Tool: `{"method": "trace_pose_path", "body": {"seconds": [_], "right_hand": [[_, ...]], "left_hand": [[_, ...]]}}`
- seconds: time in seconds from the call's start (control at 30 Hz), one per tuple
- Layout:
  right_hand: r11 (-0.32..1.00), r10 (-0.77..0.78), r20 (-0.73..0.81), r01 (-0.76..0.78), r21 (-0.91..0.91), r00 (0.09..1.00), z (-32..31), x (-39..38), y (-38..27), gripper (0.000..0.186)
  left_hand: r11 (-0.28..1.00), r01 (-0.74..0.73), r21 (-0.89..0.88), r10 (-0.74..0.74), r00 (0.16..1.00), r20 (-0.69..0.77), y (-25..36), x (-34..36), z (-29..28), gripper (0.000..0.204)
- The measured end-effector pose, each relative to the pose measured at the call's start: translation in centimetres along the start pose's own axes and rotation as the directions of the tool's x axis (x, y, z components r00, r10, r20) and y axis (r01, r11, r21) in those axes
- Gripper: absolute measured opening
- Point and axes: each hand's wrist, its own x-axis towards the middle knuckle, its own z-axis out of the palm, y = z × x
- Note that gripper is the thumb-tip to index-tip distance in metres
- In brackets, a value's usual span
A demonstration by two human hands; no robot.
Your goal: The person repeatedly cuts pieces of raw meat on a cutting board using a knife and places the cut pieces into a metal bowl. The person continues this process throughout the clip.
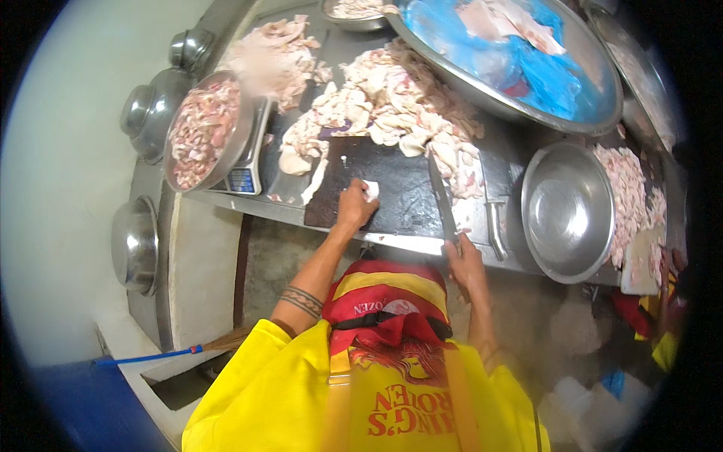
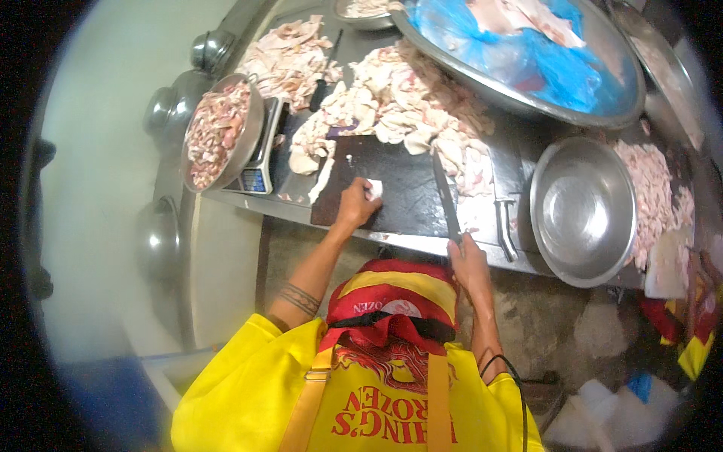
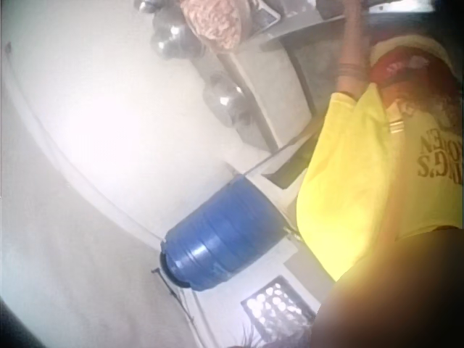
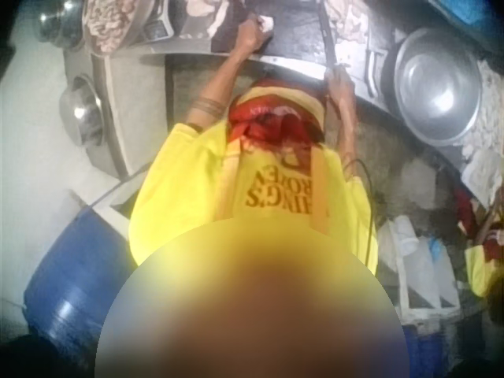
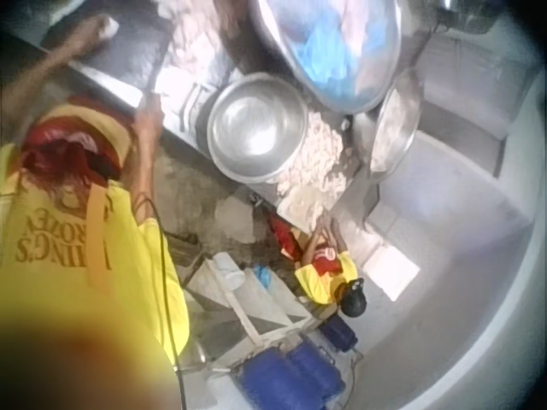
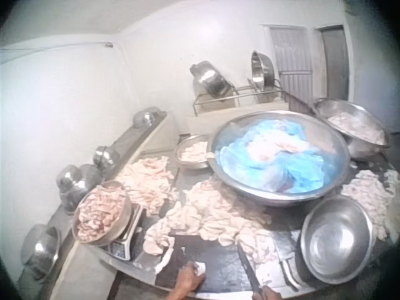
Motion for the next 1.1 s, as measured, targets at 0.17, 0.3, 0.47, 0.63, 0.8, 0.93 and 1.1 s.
{"method": "trace_pose_path", "body": {"seconds": [0.17,0.3,0.47,0.63,0.8,0.93,1.1], "right_hand": [[1.000,-0.007,0.135,0.006,0.010,0.991,-0.4,0.2,-0.4,0.046],[0.978,-0.165,0.072,0.172,-0.119,0.984,-1.2,0.5,-0.2,0.044],[0.961,-0.167,-0.069,0.147,-0.235,0.983,-2.0,1.9,1.2,0.047],[0.758,-0.561,-0.156,0.430,-0.491,0.813,-1.1,1.8,0.9,0.041],[0.943,-0.247,-0.085,0.219,-0.252,0.965,1.6,-0.1,-2.7,0.033],[0.899,-0.369,-0.047,0.344,-0.272,0.928,3.8,0.1,-5.3,0.030],[0.913,-0.245,0.021,0.238,-0.331,0.969,4.1,0.0,-8.3,0.029]], "left_hand": [[0.990,-0.140,0.018,0.125,0.929,0.349,2.1,-0.9,-2.0,0.042],[0.948,0.048,-0.313,0.106,0.884,0.456,2.9,0.7,-12.9,0.026],[0.727,-0.161,-0.667,0.051,0.982,-0.181,1.1,2.9,-31.8,0.032],[0.995,-0.030,-0.096,-0.049,0.696,-0.717,-4.3,3.9,-36.3,0.040],[0.967,0.001,-0.255,-0.002,1.000,-0.002,-10.9,3.5,-24.5,0.028],[0.974,-0.062,0.217,0.081,0.994,-0.079,-12.9,7.2,-14.9,0.087],[0.984,0.066,0.166,-0.023,0.968,-0.251,-13.4,11.4,-10.8,0.070]]}}
